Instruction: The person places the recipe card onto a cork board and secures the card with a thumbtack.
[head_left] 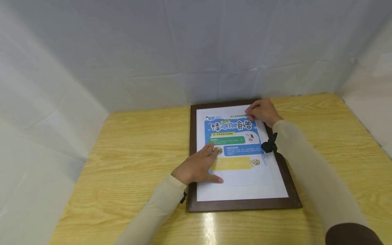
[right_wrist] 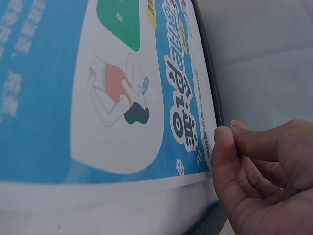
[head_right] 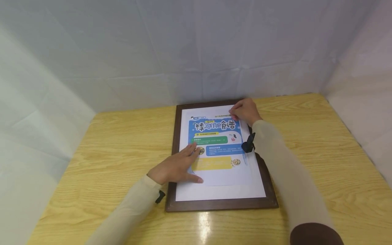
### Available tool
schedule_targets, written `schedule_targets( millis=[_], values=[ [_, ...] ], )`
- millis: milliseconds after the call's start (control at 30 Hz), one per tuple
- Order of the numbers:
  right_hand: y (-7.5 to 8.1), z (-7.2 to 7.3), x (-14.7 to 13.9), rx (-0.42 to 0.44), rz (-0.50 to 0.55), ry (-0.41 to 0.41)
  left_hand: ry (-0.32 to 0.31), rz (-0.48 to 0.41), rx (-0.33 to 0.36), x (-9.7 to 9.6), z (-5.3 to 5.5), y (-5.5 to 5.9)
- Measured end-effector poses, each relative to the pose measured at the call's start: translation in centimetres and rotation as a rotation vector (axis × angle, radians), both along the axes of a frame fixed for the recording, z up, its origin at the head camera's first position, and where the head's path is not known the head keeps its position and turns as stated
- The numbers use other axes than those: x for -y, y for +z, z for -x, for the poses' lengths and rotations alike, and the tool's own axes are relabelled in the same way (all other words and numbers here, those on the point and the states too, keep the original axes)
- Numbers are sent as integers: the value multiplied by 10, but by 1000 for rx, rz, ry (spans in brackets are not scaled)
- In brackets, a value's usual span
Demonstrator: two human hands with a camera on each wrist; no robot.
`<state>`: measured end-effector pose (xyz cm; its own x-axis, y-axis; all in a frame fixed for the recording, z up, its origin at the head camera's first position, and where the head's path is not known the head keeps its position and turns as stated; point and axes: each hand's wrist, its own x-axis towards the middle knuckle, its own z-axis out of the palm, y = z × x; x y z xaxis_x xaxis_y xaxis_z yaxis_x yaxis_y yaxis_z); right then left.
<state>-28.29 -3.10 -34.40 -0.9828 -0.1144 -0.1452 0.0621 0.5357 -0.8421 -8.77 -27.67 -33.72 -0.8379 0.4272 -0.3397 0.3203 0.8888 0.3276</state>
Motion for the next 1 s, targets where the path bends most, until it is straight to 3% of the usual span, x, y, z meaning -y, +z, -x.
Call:
schedule_targets(
  millis=[667,1000],
  values=[
    [3,4,-1,80,-85,-46,8,2,3,-2,-2,2],
    [3,5,2,79,-90,-20,8,4,6,-3,-3,2]
  ],
)
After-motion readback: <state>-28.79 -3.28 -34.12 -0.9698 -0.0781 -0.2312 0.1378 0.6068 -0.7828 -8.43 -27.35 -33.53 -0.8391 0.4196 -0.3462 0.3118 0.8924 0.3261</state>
